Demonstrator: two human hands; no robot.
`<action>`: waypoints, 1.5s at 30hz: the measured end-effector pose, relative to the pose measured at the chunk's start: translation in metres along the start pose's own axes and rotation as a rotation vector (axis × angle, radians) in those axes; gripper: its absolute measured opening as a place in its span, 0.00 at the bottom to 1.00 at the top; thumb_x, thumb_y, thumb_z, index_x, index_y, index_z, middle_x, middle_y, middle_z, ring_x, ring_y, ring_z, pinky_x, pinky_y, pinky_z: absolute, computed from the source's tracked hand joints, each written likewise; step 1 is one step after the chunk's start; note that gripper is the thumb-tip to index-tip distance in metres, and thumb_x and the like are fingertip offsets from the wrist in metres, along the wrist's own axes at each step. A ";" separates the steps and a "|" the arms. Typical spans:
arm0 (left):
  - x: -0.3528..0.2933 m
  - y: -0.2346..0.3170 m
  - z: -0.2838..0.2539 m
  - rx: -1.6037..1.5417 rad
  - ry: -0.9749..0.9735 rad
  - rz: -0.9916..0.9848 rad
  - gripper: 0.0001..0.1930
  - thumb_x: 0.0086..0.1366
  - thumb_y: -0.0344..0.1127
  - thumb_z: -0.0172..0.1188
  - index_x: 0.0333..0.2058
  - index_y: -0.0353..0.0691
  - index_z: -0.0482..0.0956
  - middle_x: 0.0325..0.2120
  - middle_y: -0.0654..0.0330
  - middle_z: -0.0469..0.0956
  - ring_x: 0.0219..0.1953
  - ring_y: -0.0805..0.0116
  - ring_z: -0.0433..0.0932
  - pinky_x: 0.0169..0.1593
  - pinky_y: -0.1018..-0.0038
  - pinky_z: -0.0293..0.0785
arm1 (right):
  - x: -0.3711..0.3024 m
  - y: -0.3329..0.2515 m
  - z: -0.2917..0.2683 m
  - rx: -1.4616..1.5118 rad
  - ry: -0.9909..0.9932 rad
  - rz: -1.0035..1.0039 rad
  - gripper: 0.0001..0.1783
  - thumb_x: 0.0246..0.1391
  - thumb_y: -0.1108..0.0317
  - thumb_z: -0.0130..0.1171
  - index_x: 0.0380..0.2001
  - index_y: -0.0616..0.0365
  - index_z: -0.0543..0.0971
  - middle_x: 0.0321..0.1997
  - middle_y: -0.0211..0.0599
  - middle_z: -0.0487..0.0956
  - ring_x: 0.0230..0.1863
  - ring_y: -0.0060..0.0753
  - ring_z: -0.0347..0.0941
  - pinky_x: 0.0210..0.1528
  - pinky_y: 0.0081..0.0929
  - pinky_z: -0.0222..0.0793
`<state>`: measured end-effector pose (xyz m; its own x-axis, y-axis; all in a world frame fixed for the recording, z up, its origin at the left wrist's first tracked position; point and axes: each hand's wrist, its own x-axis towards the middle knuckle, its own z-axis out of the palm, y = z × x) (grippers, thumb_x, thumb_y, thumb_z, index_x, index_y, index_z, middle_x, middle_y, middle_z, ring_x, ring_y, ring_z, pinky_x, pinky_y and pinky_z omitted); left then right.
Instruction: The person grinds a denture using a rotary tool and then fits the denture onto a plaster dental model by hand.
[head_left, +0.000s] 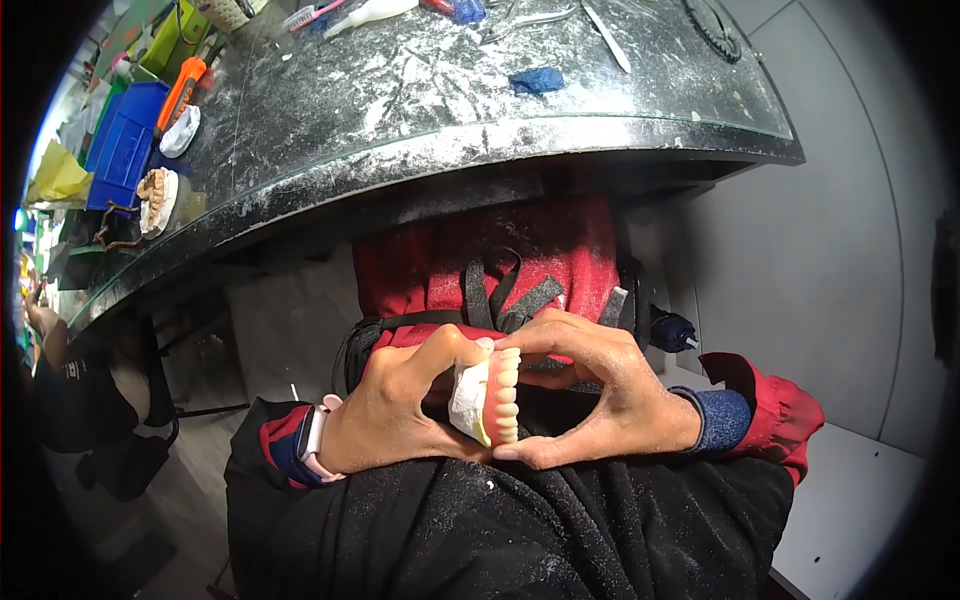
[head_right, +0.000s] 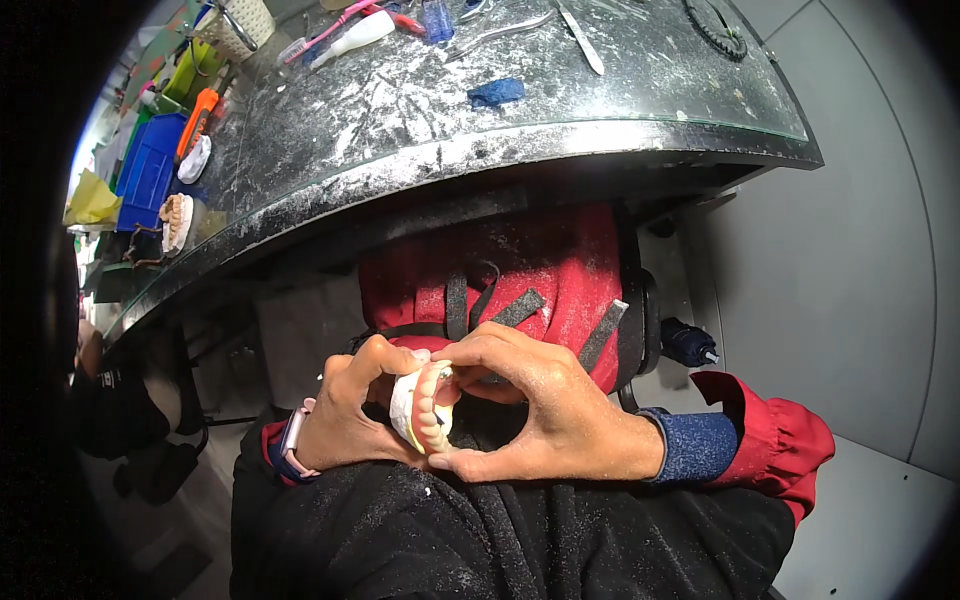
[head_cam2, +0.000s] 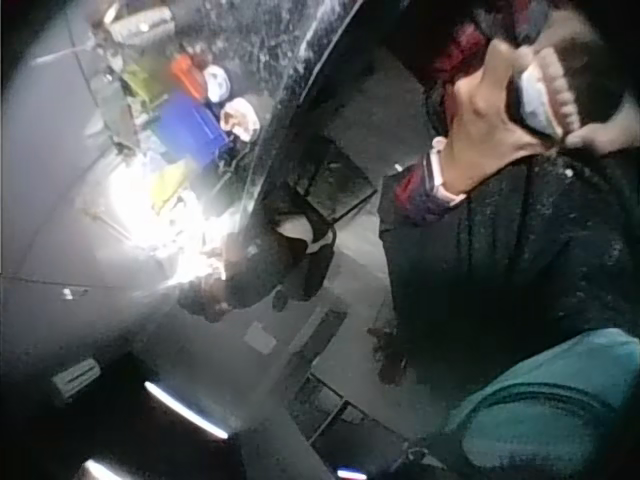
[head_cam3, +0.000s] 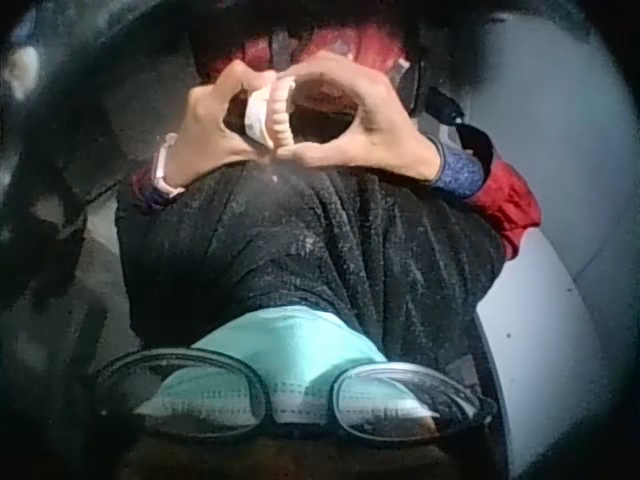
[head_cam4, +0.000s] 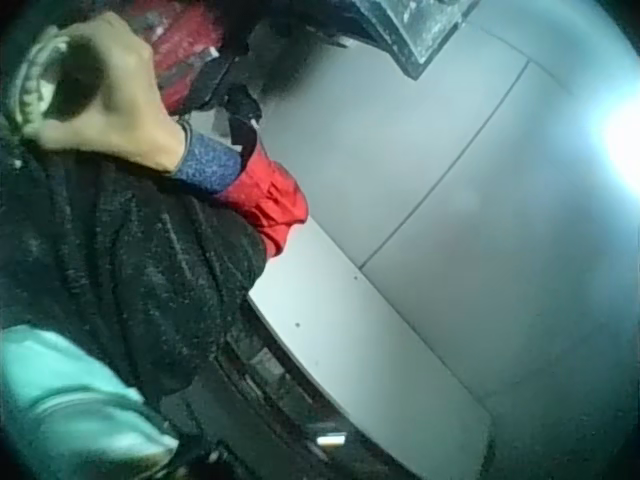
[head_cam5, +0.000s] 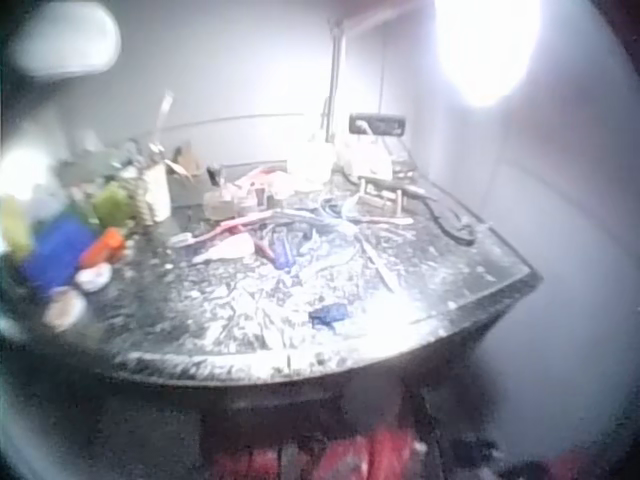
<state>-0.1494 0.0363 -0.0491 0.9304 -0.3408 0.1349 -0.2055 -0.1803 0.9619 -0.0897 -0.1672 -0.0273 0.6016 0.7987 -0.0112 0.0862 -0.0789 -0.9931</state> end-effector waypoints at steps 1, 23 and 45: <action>-0.001 0.002 0.001 0.002 -0.001 -0.001 0.31 0.36 0.37 0.77 0.37 0.39 0.67 0.30 0.55 0.77 0.32 0.66 0.81 0.34 0.74 0.78 | -0.001 0.000 0.000 -0.004 0.007 0.000 0.34 0.31 0.68 0.74 0.44 0.67 0.71 0.39 0.39 0.71 0.42 0.30 0.72 0.46 0.28 0.76; -0.008 -0.006 -0.008 -0.518 -0.226 -0.228 0.35 0.34 0.34 0.78 0.41 0.35 0.69 0.40 0.57 0.74 0.43 0.71 0.75 0.42 0.77 0.76 | -0.003 -0.006 -0.016 -0.033 -0.197 -0.246 0.26 0.39 0.67 0.69 0.41 0.62 0.70 0.39 0.38 0.70 0.40 0.37 0.72 0.41 0.28 0.70; 0.013 0.014 -0.006 -0.209 -0.396 -0.105 0.31 0.37 0.38 0.76 0.42 0.31 0.76 0.43 0.49 0.75 0.49 0.55 0.72 0.53 0.66 0.66 | 0.013 -0.004 -0.015 -0.328 -0.338 -0.436 0.20 0.41 0.63 0.63 0.30 0.58 0.63 0.31 0.36 0.67 0.32 0.39 0.71 0.20 0.31 0.68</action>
<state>-0.1384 0.0345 -0.0323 0.7468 -0.6644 -0.0283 -0.0129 -0.0571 0.9983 -0.0700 -0.1651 -0.0220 0.1776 0.9384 0.2963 0.5372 0.1598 -0.8282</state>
